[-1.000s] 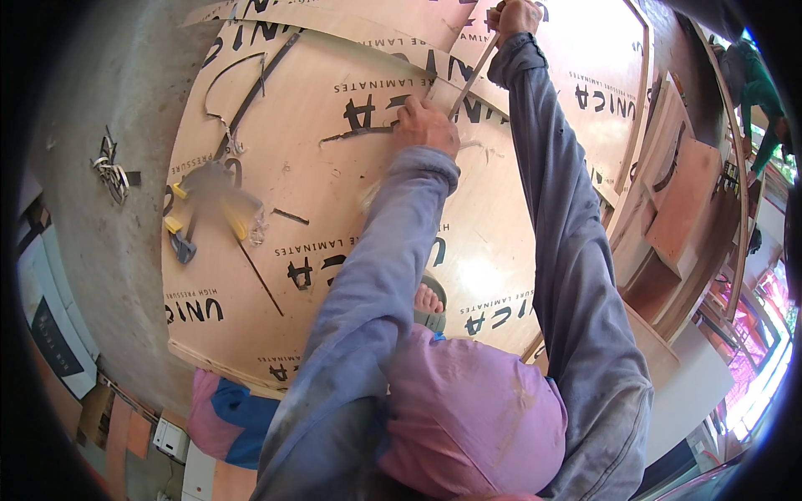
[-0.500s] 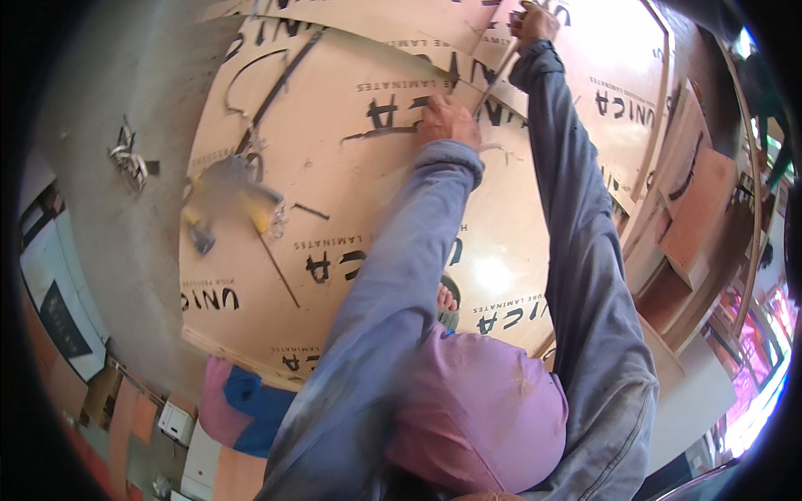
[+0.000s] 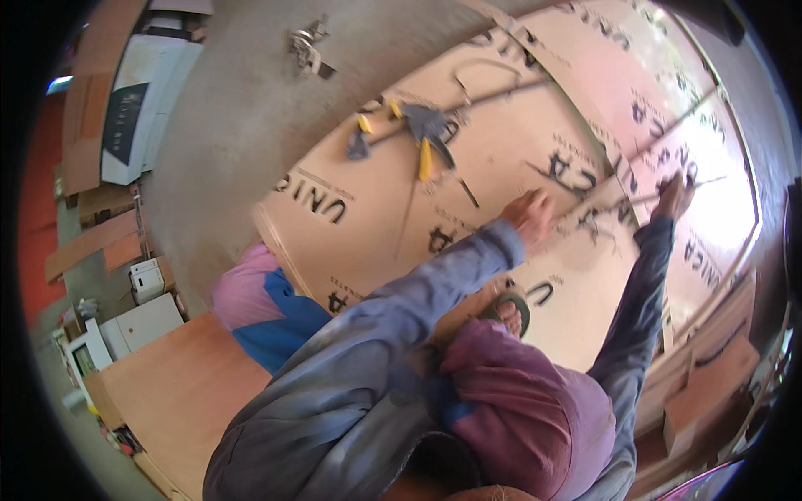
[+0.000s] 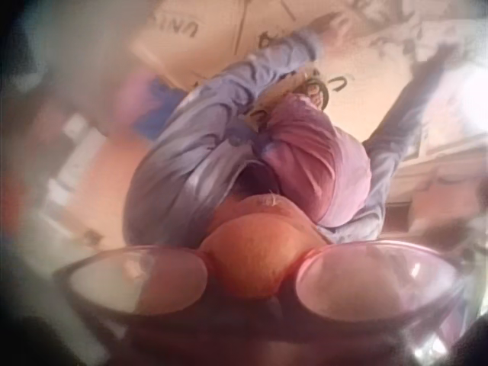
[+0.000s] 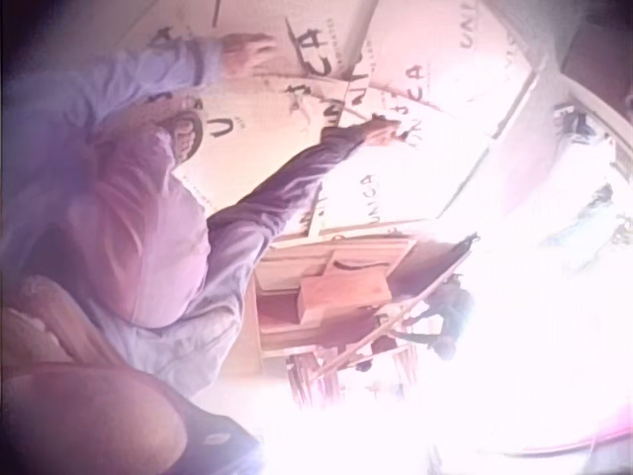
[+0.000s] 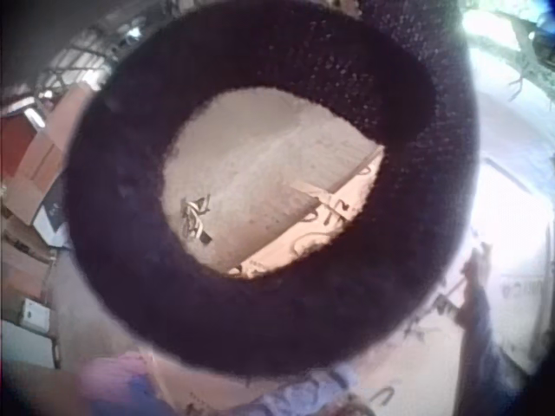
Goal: The person uses a hand saw to cut a large sheet of laminate flooring on the floor. They hold the sheet steady with one hand and saw along a marked line with the other, then separate the cut piece.
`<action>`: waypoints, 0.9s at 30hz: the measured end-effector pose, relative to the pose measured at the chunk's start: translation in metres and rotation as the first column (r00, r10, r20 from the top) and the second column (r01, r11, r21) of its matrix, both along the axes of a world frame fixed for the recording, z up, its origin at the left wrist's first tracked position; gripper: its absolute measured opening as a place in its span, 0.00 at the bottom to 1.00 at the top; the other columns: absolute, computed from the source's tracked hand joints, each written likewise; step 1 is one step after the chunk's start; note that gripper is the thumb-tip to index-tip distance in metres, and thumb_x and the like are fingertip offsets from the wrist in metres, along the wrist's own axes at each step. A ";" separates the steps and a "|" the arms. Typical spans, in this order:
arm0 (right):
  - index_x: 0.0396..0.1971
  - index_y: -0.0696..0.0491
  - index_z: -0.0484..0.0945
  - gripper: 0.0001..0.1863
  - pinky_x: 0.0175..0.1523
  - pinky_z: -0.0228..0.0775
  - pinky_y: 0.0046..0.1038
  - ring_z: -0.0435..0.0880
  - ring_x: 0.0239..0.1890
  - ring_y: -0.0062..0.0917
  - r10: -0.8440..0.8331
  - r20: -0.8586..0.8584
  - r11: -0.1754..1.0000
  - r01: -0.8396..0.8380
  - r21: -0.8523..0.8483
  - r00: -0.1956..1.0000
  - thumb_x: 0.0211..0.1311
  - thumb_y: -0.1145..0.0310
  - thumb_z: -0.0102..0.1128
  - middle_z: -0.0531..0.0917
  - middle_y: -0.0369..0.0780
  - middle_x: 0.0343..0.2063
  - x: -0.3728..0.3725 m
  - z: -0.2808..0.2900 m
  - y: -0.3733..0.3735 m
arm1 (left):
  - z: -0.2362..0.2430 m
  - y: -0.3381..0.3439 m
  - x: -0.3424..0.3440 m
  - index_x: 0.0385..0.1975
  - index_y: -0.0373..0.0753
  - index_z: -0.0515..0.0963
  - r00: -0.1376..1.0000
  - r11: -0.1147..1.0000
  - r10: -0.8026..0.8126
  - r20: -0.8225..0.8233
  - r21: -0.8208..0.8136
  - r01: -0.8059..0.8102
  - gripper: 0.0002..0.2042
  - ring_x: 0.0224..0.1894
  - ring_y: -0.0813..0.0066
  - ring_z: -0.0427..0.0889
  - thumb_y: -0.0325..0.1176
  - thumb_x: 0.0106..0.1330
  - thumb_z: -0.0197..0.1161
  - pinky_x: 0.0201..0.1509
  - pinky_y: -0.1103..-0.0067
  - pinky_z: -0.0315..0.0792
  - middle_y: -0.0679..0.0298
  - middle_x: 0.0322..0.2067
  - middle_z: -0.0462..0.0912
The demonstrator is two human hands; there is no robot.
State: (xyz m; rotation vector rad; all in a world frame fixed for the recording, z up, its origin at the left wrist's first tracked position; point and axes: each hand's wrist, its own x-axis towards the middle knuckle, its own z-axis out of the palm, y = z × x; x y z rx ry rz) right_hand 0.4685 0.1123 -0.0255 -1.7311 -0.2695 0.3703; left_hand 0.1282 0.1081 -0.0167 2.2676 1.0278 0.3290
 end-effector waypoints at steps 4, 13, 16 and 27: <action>0.62 0.52 0.62 0.24 0.17 0.67 0.24 0.71 0.16 0.20 0.075 0.043 0.922 -0.086 0.377 0.996 0.70 0.63 0.51 0.72 0.33 0.21 0.068 -0.098 -0.051 | 0.038 0.067 -0.113 0.29 0.36 0.76 0.998 0.902 -0.051 -0.036 0.428 0.061 0.09 0.45 0.58 0.76 0.36 0.62 0.62 0.47 0.69 0.75 0.56 0.35 0.76; 0.46 0.58 0.78 0.18 0.39 0.72 0.38 0.81 0.34 0.37 0.505 0.353 0.851 -0.385 -0.358 0.787 0.64 0.58 0.59 0.82 0.46 0.30 -0.066 -0.068 0.014 | 0.142 0.065 -0.311 0.31 0.37 0.77 0.871 0.886 0.414 -0.263 0.334 -0.320 0.05 0.36 0.53 0.78 0.30 0.66 0.56 0.41 0.64 0.76 0.56 0.36 0.75; 0.46 0.58 0.78 0.20 0.41 0.73 0.38 0.82 0.35 0.41 0.609 0.182 0.764 -0.509 -0.397 0.772 0.57 0.62 0.64 0.82 0.49 0.34 -0.149 -0.026 0.013 | 0.179 0.032 -0.328 0.30 0.37 0.77 0.793 0.841 0.527 -0.305 0.325 -0.433 0.06 0.35 0.56 0.79 0.28 0.67 0.53 0.41 0.65 0.76 0.58 0.35 0.75; 0.64 0.59 0.61 0.39 0.57 0.67 0.44 0.72 0.53 0.52 0.617 0.250 0.705 -0.382 -0.597 0.747 0.46 0.78 0.58 0.69 0.56 0.54 -0.224 -0.038 -0.049 | 0.119 0.014 -0.350 0.33 0.37 0.75 0.803 0.862 0.503 -0.320 0.254 -0.439 0.09 0.42 0.57 0.78 0.36 0.68 0.53 0.49 0.68 0.76 0.55 0.40 0.76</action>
